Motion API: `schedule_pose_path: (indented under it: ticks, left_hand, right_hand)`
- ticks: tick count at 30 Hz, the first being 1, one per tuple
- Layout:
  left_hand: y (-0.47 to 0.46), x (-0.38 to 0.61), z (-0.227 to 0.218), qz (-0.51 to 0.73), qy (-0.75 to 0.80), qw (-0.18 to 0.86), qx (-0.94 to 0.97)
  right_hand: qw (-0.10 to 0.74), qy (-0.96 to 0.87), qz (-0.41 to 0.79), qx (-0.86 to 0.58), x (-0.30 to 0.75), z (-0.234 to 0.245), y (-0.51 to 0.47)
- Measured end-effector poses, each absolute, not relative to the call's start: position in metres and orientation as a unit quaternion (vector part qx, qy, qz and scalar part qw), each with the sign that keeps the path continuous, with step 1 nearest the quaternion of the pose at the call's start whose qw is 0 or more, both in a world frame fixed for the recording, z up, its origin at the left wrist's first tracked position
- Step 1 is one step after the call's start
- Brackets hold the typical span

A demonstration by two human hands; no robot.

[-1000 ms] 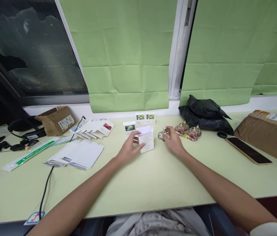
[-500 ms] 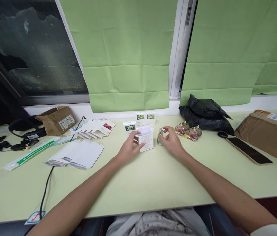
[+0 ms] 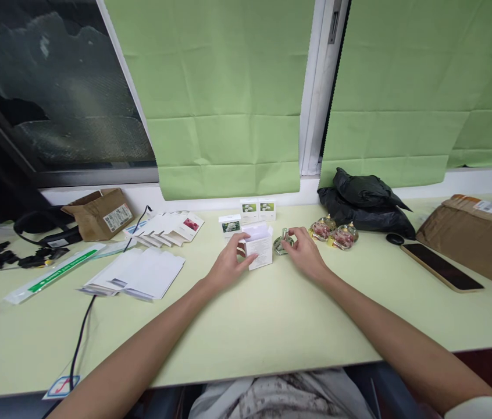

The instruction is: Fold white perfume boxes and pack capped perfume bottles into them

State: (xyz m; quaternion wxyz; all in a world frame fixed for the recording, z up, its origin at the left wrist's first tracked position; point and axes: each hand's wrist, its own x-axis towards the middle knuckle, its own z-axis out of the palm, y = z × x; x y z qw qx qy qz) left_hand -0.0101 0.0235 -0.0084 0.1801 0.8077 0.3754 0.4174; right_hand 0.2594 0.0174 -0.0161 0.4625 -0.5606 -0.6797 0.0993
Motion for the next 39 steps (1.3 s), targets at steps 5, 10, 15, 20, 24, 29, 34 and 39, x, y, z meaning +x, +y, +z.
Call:
schedule_pose_path:
  ticks: [5, 10, 15, 20, 24, 29, 34, 39]
  left_hand:
    - [0.026, -0.011, -0.012, 0.422, 0.367, 0.177, 0.809]
    - [0.026, -0.010, -0.013, 0.421, 0.370, 0.175, 0.810]
    - [0.024, -0.010, -0.010, 0.412, 0.379, 0.148, 0.816]
    - [0.018, -0.010, -0.007, 0.381, 0.347, 0.125, 0.848]
    - [0.011, -0.007, -0.004, 0.370, 0.310, 0.127, 0.866]
    - [0.006, -0.006, -0.002, 0.356, 0.306, 0.140, 0.872]
    - [0.004, -0.008, -0.002, 0.358, 0.276, 0.114, 0.884]
    - [0.002, -0.004, -0.002, 0.353, 0.258, 0.095, 0.894]
  right_hand:
    - [0.458, -0.680, 0.102, -0.564, 0.259, -0.015, 0.018]
    - [0.456, -0.678, 0.104, -0.567, 0.259, -0.016, 0.018]
    - [0.448, -0.678, 0.111, -0.573, 0.259, -0.014, 0.017]
    - [0.432, -0.680, 0.113, -0.582, 0.258, -0.015, 0.017]
    - [0.424, -0.695, 0.093, -0.573, 0.258, -0.018, 0.018]
    - [0.422, -0.696, 0.087, -0.575, 0.259, -0.019, 0.019]
    - [0.433, -0.701, 0.117, -0.555, 0.259, -0.020, 0.020]
    - [0.446, -0.702, 0.143, -0.537, 0.260, -0.021, 0.020]
